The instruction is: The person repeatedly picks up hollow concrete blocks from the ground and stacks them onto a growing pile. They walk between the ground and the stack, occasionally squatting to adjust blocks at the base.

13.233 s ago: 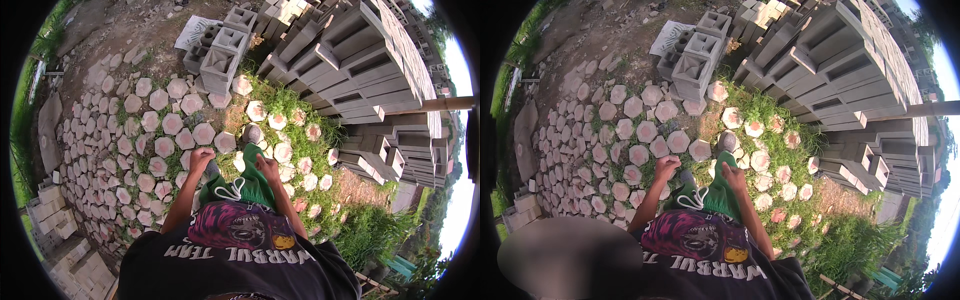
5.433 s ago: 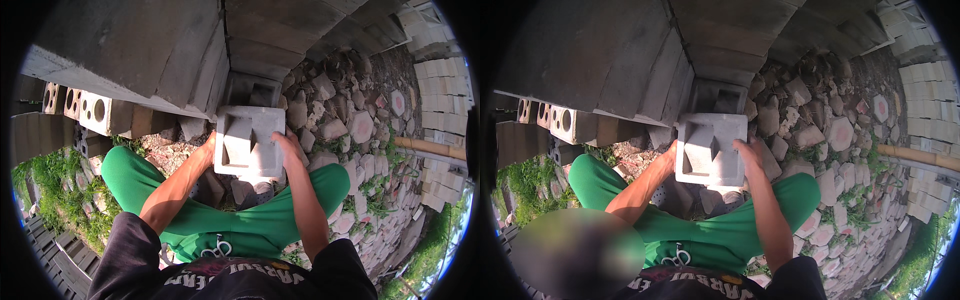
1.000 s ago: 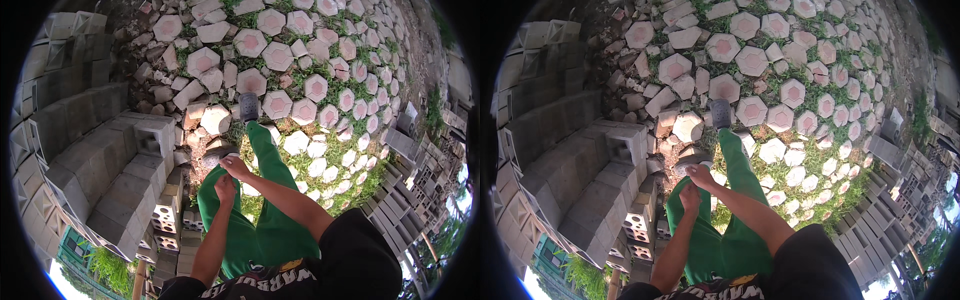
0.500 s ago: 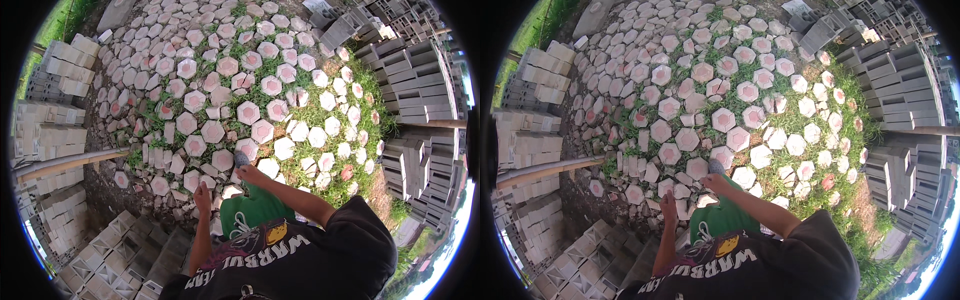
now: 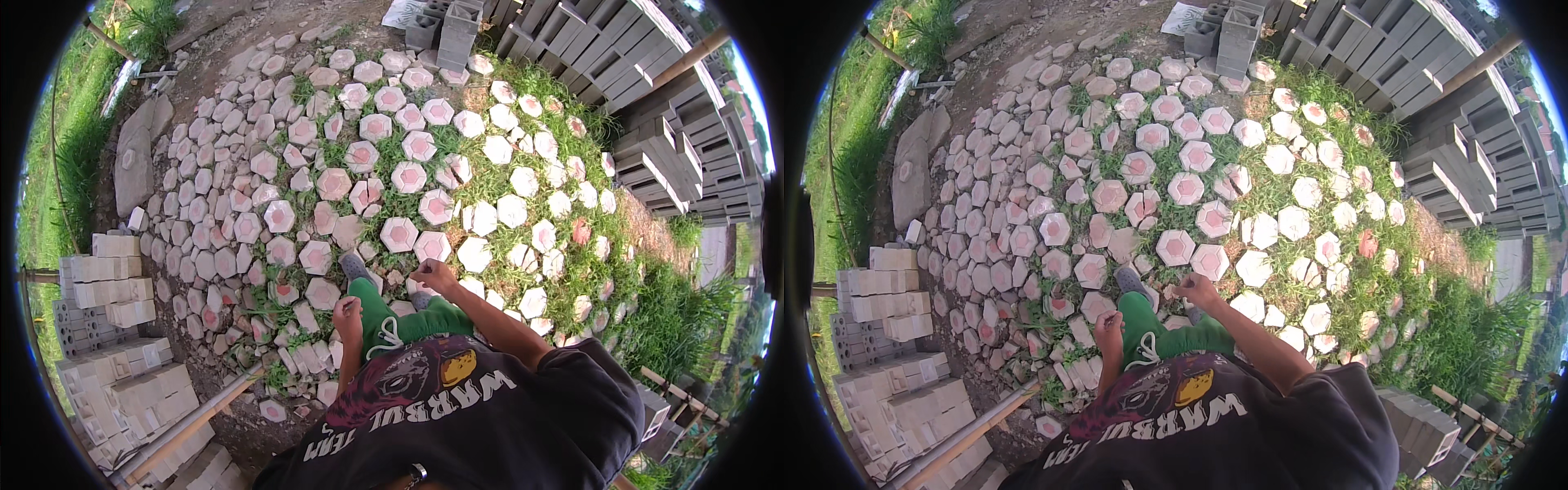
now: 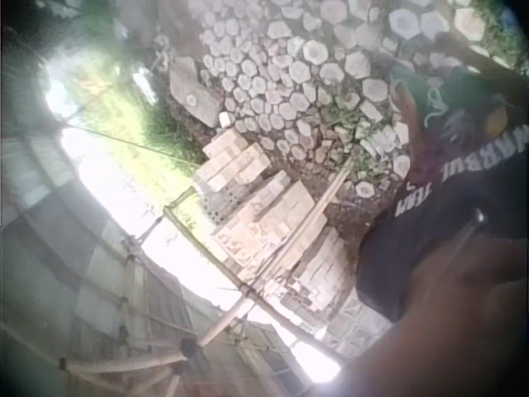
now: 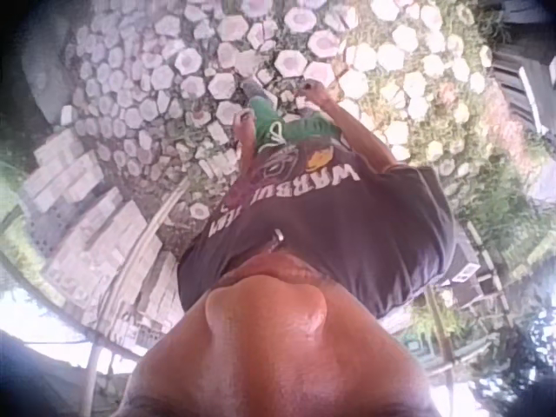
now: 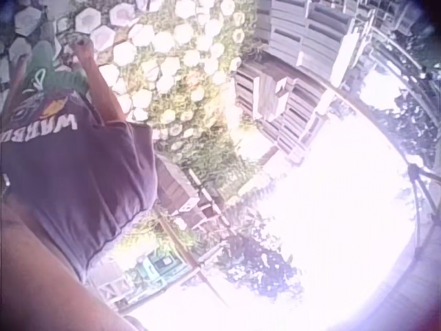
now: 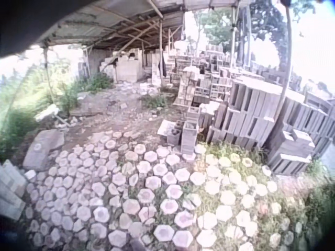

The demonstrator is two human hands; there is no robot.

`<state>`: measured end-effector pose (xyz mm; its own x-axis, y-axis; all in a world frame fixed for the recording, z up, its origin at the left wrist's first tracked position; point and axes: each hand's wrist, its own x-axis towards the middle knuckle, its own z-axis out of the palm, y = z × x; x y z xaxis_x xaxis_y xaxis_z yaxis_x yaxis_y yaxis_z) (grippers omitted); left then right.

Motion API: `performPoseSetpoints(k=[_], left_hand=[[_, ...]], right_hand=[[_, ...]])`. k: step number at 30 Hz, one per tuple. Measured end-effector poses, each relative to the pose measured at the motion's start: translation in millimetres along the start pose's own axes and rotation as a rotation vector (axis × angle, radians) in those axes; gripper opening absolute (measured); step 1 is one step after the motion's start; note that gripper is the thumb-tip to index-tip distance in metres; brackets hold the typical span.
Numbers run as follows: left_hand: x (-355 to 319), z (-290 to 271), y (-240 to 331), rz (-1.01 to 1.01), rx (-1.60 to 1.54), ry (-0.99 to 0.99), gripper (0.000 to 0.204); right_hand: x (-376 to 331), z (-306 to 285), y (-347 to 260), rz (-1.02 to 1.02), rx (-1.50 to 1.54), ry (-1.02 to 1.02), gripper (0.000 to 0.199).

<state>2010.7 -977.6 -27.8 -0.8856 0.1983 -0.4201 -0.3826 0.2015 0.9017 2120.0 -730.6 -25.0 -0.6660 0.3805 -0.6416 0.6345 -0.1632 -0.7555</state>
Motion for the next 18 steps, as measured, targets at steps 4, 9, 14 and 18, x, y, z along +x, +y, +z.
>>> performPoseSetpoints(k=[4, 9, 14, 18], left_hand=[[104, -6, 34, 0.140, 0.108, -0.190, 0.020], [177, 15, 99, 0.177, 0.173, -0.305, 0.029], [232, 52, 125, 0.224, 0.408, -0.464, 0.040], [285, 102, 154, 0.188, 0.458, -0.590, 0.041]], right_hand=[[28, 6, -55, -0.040, -0.025, 0.151, 0.036], [46, 18, -119, -0.051, -0.091, 0.316, 0.044], [88, 1, -137, 0.005, -0.190, 0.391, 0.048], [143, -24, -146, 0.033, 0.153, 0.457, 0.050]])
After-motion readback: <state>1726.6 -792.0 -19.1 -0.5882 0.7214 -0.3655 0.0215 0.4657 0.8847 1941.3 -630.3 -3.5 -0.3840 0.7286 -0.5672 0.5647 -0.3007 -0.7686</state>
